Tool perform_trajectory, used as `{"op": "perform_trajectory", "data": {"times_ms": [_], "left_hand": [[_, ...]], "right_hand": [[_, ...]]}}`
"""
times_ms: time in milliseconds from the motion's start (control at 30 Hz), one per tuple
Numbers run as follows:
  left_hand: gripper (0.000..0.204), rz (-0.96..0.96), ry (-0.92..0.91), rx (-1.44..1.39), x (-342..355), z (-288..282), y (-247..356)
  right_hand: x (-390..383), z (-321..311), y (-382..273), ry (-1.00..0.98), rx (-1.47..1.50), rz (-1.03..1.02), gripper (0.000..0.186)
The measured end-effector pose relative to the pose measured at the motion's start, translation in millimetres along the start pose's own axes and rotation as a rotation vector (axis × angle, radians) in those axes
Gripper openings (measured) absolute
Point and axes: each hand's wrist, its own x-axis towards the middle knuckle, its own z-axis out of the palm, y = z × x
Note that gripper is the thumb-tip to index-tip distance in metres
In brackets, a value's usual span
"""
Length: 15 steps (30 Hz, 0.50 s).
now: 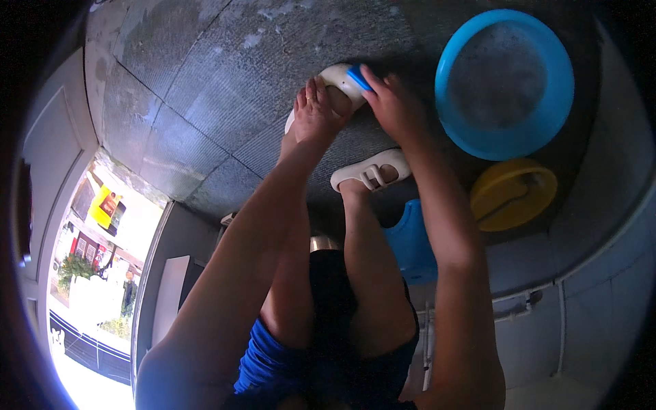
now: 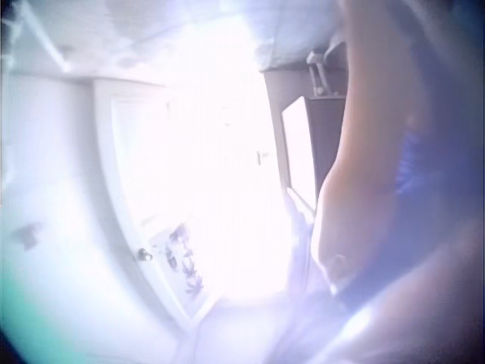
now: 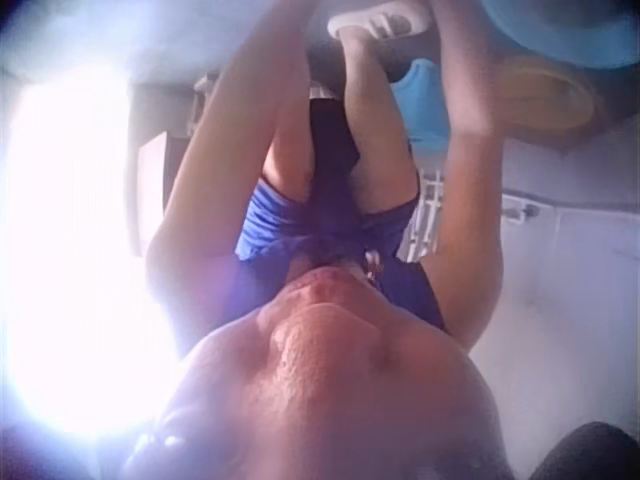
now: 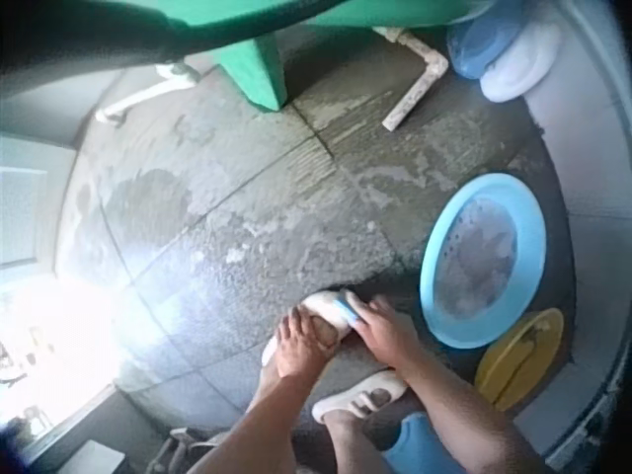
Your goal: The person carries basins to a washing area, then uses a brush to scrub footwear with soapy water before rinsing them and the floor.
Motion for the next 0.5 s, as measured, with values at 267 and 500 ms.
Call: {"op": "perform_trajectory", "data": {"times_ms": [267, 500], "left_hand": [[0.090, -0.022, 0.031, -0.028, -4.9, -2.1, -1.7], [0.074, -0.020, -0.045, -0.018, 5.3, -4.1, 21.1]], "right_hand": [[-10.5, 11.1, -27.0, -0.023, -0.263, -0.002, 0.046], [33.9, 17.8, -43.3, -0.059, -0.408, 0.017, 0.050]]}}
